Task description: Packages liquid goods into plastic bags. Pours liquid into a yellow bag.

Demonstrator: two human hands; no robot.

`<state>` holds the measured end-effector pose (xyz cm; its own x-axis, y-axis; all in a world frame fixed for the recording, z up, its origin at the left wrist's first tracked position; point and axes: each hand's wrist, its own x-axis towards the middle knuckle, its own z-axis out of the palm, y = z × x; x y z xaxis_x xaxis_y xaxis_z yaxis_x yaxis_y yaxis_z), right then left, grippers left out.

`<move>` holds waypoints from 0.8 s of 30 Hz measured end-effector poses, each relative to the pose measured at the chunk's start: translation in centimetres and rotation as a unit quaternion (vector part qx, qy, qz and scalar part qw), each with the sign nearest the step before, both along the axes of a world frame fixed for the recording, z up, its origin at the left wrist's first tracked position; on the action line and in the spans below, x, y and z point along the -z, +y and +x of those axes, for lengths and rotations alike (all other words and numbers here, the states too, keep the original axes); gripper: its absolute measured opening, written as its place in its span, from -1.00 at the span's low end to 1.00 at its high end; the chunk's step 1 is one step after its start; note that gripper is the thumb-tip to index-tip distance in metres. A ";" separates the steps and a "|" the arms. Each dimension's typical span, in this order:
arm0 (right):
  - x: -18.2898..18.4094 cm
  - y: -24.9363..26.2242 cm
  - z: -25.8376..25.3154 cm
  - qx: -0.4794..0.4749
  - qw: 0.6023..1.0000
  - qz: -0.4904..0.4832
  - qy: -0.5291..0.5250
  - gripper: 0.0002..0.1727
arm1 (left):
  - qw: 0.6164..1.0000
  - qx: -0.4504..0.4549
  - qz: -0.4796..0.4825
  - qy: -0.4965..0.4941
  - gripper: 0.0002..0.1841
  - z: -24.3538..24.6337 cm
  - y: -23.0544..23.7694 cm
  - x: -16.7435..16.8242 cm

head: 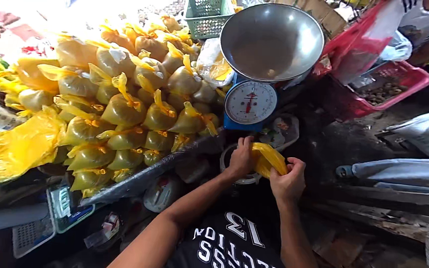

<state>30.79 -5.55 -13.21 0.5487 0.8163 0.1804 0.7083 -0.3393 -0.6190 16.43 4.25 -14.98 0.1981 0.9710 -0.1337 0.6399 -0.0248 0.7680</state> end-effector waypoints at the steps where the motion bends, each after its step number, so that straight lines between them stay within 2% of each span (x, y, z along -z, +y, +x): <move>1: 0.3 0.0 0.3 0.001 1.000 -0.010 0.012 -0.34 | 1.000 -0.016 -0.011 0.014 -0.25 -1.0 0.2 0.6; 3: 0.8 -0.2 0.3 -0.011 0.999 -0.026 0.026 -0.34 | 0.998 -0.041 -0.027 0.046 -0.24 -2.9 0.5 1.8; 5: 1.2 -0.4 -1.0 -0.039 0.998 -0.028 0.036 -0.34 | 0.995 -0.021 -0.050 0.085 -0.24 -3.9 -0.2 2.5; 8: 1.4 0.7 -1.2 -0.051 0.996 -0.027 0.061 -0.37 | 0.983 0.006 -0.097 0.158 -0.37 -6.1 -1.0 3.5; 10: 1.9 1.3 -1.6 -0.067 0.995 -0.024 0.062 -0.33 | 0.973 0.028 -0.114 0.197 -0.27 -6.5 -1.7 3.1; 11: 2.3 1.5 -2.1 -0.082 0.995 -0.018 0.059 -0.24 | 0.976 0.035 -0.109 0.184 -0.23 -6.3 -2.2 2.8; 12: 2.5 1.7 -2.6 -0.101 0.993 -0.020 0.059 -0.07 | 0.985 0.030 -0.102 0.136 -0.26 -5.9 -2.6 2.8; 14: 3.0 2.0 -3.5 -0.146 0.985 -0.046 0.074 0.29 | 0.992 -0.027 -0.109 -0.050 -0.44 -5.3 -3.4 4.4; 16: 4.1 1.9 -4.2 -0.203 0.967 -0.072 0.138 0.38 | 0.961 -0.109 -0.167 -0.191 -0.54 -5.5 -4.2 6.7; 18: 5.6 1.9 -4.0 -0.249 0.914 -0.098 0.304 0.30 | 0.945 -0.170 -0.181 -0.214 -0.59 -6.5 -5.1 8.0; 19: 6.7 2.0 -3.5 -0.237 0.862 -0.117 0.434 0.22 | 0.943 -0.192 -0.181 -0.202 -0.59 -7.3 -5.5 8.3; 20: 8.3 2.3 -2.7 -0.192 0.810 -0.144 0.534 0.15 | 0.942 -0.213 -0.179 -0.190 -0.58 -8.2 -6.0 8.6; 21: 10.8 2.6 -1.6 -0.129 0.785 -0.169 0.582 0.06 | 0.938 -0.234 -0.173 -0.186 -0.57 -9.1 -6.5 8.8; 22: 14.2 2.8 -0.3 -0.061 0.790 -0.192 0.579 -0.06 | 0.934 -0.252 -0.167 -0.189 -0.56 -10.0 -7.1 8.9; 24: 22.8 2.7 2.4 0.036 0.844 -0.254 0.471 -0.21 | 0.924 -0.265 -0.180 -0.209 -0.49 -11.4 -8.0 8.5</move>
<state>33.22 -2.86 -35.96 0.3049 0.6157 -0.7266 -0.0514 -0.7512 -0.6581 4.99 -3.78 -23.52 -0.1850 0.8535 -0.4871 0.1345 0.5130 0.8478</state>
